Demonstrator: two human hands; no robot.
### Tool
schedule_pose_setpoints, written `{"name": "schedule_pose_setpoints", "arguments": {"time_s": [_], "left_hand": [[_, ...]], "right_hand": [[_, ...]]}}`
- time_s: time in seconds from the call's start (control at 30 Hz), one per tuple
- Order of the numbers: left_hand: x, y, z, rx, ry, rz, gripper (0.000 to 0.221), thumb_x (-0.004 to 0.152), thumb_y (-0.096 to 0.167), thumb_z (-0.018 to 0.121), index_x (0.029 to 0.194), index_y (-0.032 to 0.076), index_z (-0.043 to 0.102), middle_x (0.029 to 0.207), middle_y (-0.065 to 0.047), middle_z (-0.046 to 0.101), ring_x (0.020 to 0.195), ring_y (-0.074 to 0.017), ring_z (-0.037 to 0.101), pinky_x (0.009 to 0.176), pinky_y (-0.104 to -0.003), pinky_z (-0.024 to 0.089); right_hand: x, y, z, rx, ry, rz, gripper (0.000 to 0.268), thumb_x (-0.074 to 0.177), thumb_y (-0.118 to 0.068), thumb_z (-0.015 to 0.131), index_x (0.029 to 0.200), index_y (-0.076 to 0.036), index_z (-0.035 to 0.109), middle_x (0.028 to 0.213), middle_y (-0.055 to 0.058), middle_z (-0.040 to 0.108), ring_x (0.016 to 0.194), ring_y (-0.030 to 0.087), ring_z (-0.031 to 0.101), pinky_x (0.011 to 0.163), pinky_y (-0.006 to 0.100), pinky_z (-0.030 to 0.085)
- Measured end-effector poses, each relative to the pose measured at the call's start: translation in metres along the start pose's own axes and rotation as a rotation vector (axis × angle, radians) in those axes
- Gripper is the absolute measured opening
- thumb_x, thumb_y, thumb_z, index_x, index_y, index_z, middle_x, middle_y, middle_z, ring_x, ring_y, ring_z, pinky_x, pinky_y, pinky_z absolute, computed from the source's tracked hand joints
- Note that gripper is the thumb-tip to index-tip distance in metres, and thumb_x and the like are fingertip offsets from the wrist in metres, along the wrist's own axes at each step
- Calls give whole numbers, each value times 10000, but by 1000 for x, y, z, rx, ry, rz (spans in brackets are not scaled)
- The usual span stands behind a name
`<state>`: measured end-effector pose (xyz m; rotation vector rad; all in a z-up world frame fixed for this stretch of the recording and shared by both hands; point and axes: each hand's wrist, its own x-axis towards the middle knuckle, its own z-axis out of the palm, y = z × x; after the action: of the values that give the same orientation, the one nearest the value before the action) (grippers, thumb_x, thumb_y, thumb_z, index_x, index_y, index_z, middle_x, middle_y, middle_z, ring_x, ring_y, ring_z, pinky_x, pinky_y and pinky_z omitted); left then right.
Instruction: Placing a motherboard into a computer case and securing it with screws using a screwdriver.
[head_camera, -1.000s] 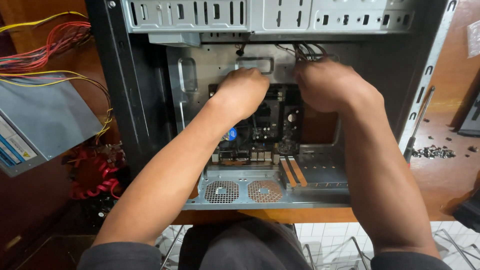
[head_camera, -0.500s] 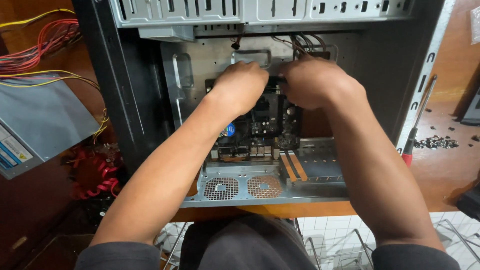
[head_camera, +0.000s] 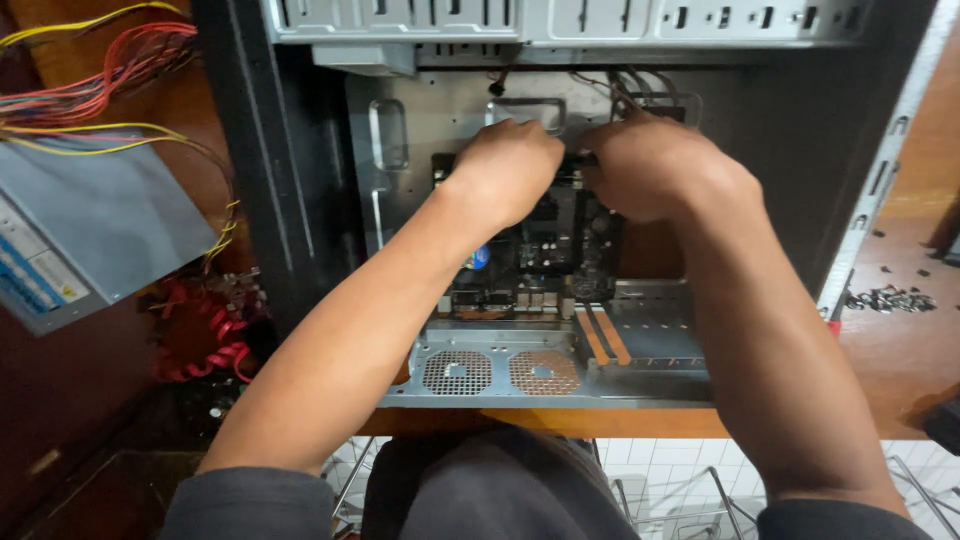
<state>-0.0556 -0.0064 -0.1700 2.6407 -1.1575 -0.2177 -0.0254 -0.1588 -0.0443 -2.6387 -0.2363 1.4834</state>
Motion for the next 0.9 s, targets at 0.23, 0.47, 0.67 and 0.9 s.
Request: {"name": "schedule_pose_setpoints", "arguments": {"time_s": [0.23,0.47,0.67,0.9], "left_hand": [[17,4,-24,-134,-505,-142,260,832,-131,599,902,79,735,926,-137,698,824,-395,712,671,-508,612],[22,2,-28,-118,-533,-164,246,854,-98,632,928,124,710,917,-87,687,803,-339,703,653,-485,608],[25,0,-24,-97,-565,-190,248,859,-61,670,987,147,714,952,-70,691,801,-293,714,660,-457,615],[27,1,-26,-101,-536,-211,245,875,-52,659,992,145,749,990,-69,725,866,-338,734,662,-504,617]], "right_hand": [[5,11,10,0,-21,-62,436,962,-272,487,1351,-144,636,1332,246,641,1197,470,621,976,530,509],[-3,1,2,-2,-20,-16,426,985,-330,477,1338,-153,636,1370,219,631,1213,466,623,978,538,519],[2,3,7,-75,-55,44,448,994,-393,513,1354,-152,629,1313,245,670,1159,489,664,942,553,550],[6,8,13,-145,-31,17,441,997,-412,499,1320,-151,648,1264,246,695,1116,486,686,887,556,569]]}}
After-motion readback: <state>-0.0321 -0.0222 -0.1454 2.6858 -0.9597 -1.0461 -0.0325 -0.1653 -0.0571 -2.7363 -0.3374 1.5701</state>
